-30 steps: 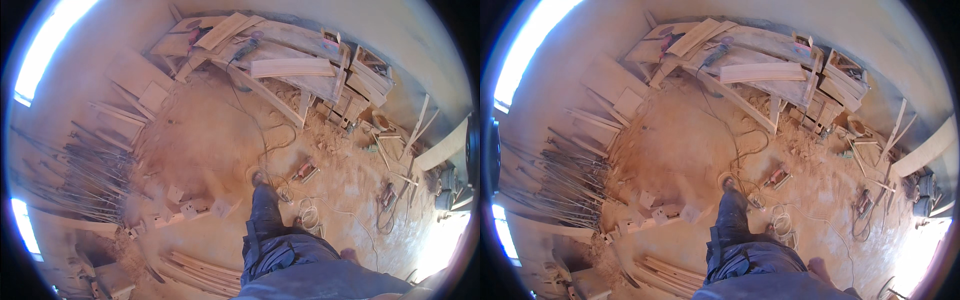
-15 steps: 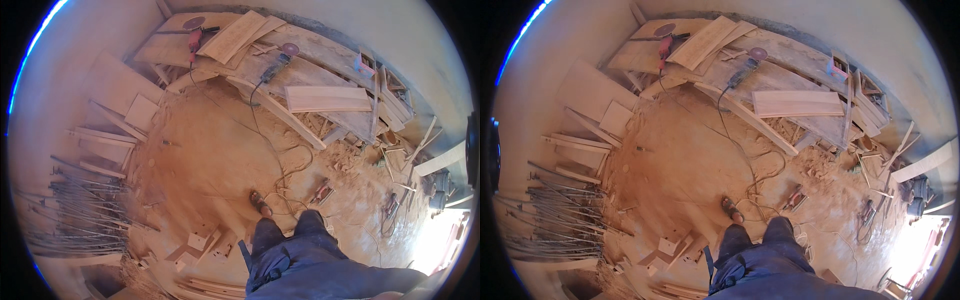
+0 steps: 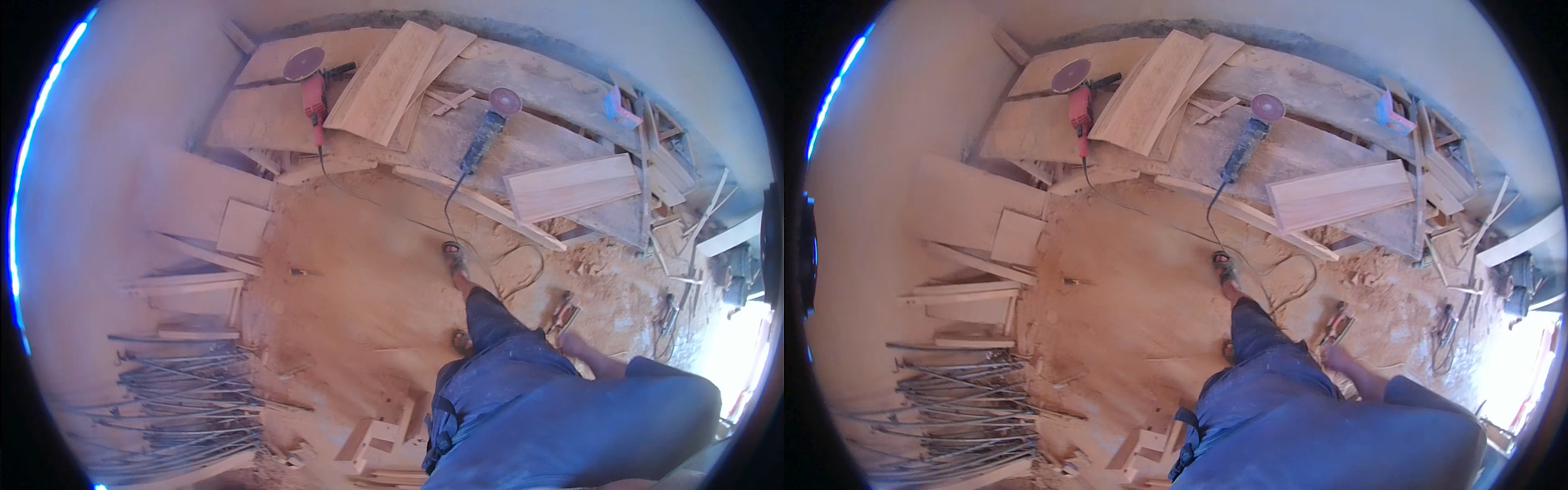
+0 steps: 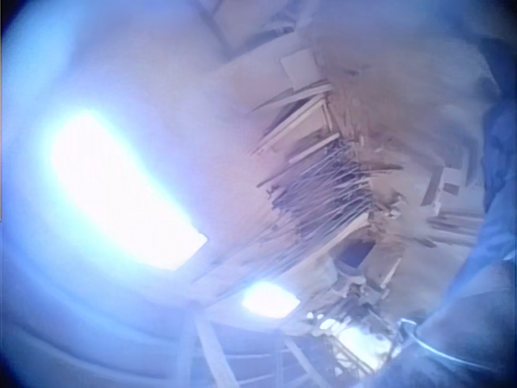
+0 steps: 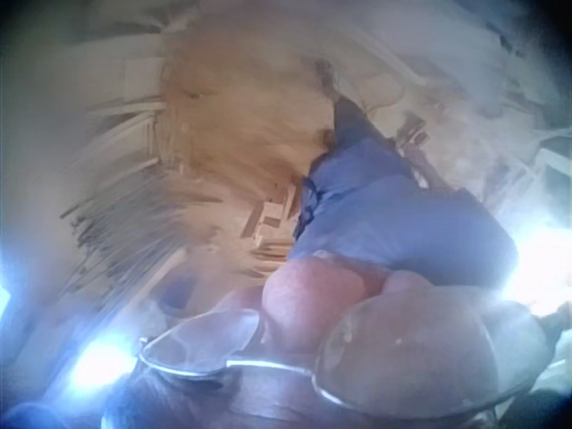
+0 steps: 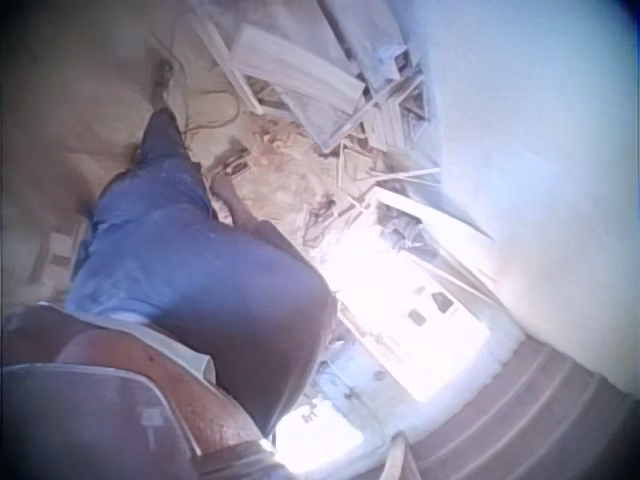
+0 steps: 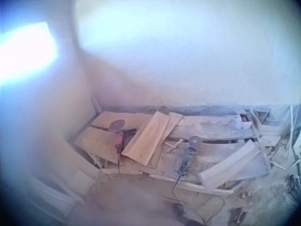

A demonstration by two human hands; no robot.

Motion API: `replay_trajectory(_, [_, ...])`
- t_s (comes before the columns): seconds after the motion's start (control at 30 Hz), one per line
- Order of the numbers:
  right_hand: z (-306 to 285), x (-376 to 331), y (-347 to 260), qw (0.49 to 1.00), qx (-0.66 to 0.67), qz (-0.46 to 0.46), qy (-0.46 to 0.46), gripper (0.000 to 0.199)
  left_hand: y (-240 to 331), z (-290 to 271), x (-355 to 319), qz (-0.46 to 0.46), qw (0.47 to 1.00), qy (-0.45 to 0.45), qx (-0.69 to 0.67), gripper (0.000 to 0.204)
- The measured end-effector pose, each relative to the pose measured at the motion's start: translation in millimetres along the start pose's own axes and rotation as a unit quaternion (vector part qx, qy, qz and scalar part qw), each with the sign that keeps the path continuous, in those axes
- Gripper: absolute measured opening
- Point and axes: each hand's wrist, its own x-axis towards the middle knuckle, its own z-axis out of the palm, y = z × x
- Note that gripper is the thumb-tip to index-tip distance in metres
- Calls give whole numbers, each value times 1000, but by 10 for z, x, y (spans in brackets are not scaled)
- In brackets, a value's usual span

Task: The person applies glue to joints, hammers wooden frames together, and uses a mallet to assemble larger components of a piece of furniture in a workshop.

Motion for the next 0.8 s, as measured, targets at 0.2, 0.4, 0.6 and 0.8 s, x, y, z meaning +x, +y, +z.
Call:
replay_trajectory(0.2, [-1822,2999,-1806,941,301,-37,151,14,565,-369,-158,-76,997,26,23,33])
replay_trajectory(0.4, [-2944,4480,-3843,795,596,13,114,12,1527,-837,-265,-56,995,70,35,32])
replay_trajectory(0.6, [-3084,5608,-4223,732,676,59,57,6,2331,-1035,80,-20,997,43,53,30])
replay_trajectory(0.8, [-3195,5780,-4434,639,753,139,71,11,2673,-1373,551,-37,996,16,76,29])
